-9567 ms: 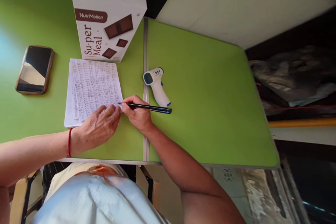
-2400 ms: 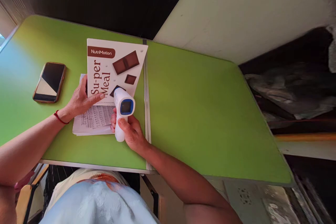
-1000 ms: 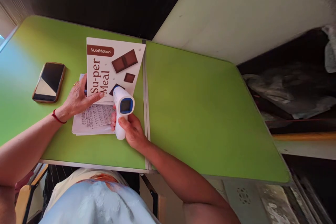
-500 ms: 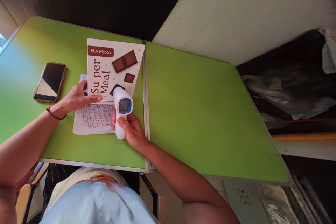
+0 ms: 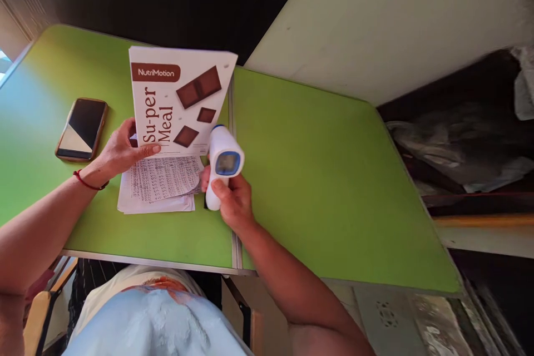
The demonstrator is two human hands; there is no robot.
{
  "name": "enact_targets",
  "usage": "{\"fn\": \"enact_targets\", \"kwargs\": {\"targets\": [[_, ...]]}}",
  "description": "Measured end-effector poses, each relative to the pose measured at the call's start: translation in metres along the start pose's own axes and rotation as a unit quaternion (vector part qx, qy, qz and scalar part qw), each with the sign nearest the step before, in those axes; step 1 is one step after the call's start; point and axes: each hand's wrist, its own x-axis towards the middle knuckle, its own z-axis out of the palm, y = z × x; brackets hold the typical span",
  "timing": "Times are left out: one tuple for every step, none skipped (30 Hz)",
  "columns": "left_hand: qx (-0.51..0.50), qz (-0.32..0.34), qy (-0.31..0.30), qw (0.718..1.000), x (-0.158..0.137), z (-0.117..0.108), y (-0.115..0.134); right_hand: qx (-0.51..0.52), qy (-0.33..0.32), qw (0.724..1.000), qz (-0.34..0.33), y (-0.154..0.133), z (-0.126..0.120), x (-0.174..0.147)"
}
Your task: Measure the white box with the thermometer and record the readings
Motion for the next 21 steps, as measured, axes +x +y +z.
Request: {"fn": "enact_targets", "kwargs": {"targets": [[0.010, -0.003, 0.013, 1.000, 0.001, -0.002, -0.001, -0.037, 0.030, 0.998, -0.028, 0.001, -0.008, 0.005], [0.020, -0.009, 0.025, 0.999, 0.002, -0.004, -0.002, -0.086, 0.060, 0.993, -0.049, 0.001, -0.016, 0.011], [0.031, -0.015, 0.035, 0.999, 0.003, -0.006, -0.003, -0.148, 0.088, 0.983, -0.062, 0.003, -0.026, 0.018], [0.041, -0.016, 0.044, 0.998, 0.004, -0.008, -0.005, -0.219, 0.115, 0.966, -0.071, 0.005, -0.037, 0.025], [0.053, -0.015, 0.049, 0.997, 0.006, -0.011, -0.007, -0.291, 0.130, 0.945, -0.075, 0.007, -0.048, 0.032], [0.065, -0.011, 0.052, 0.996, 0.007, -0.013, -0.010, -0.359, 0.143, 0.920, -0.072, 0.010, -0.058, 0.038], [0.080, -0.005, 0.052, 0.995, 0.009, -0.015, -0.012, -0.415, 0.152, 0.895, -0.057, 0.013, -0.068, 0.043], [0.098, 0.002, 0.052, 0.994, 0.010, -0.017, -0.015, -0.456, 0.155, 0.875, -0.034, 0.016, -0.077, 0.047], [0.117, 0.011, 0.052, 0.992, 0.011, -0.019, -0.017, -0.488, 0.152, 0.859, -0.011, 0.018, -0.083, 0.049], [0.137, 0.020, 0.052, 0.989, 0.012, -0.020, -0.019, -0.511, 0.146, 0.847, 0.012, 0.020, -0.088, 0.051], [0.155, 0.030, 0.053, 0.986, 0.013, -0.021, -0.021, -0.527, 0.138, 0.838, 0.032, 0.021, -0.091, 0.052], [0.173, 0.039, 0.055, 0.983, 0.013, -0.023, -0.022, -0.538, 0.131, 0.831, 0.048, 0.021, -0.092, 0.052], [0.189, 0.046, 0.059, 0.979, 0.013, -0.023, -0.022, -0.546, 0.125, 0.826, 0.061, 0.021, -0.092, 0.052], [0.204, 0.051, 0.064, 0.976, 0.013, -0.024, -0.023, -0.553, 0.122, 0.821, 0.072, 0.020, -0.091, 0.051], [0.217, 0.051, 0.068, 0.972, 0.013, -0.025, -0.023, -0.560, 0.119, 0.816, 0.083, 0.019, -0.090, 0.051], [0.229, 0.050, 0.072, 0.969, 0.012, -0.026, -0.024, -0.567, 0.117, 0.810, 0.092, 0.017, -0.089, 0.050], [0.239, 0.047, 0.075, 0.967, 0.012, -0.026, -0.024, -0.574, 0.116, 0.804, 0.099, 0.016, -0.088, 0.050], [0.249, 0.046, 0.080, 0.964, 0.012, -0.027, -0.024, -0.582, 0.117, 0.798, 0.100, 0.015, -0.087, 0.049], [0.258, 0.048, 0.087, 0.961, 0.011, -0.027, -0.024, -0.589, 0.120, 0.794, 0.093, 0.014, -0.087, 0.049], [0.268, 0.051, 0.098, 0.957, 0.011, -0.028, -0.023, -0.594, 0.125, 0.791, 0.076, 0.013, -0.086, 0.048], [0.278, 0.055, 0.112, 0.952, 0.010, -0.028, -0.022, -0.595, 0.134, 0.791, 0.049, 0.013, -0.086, 0.047]]}}
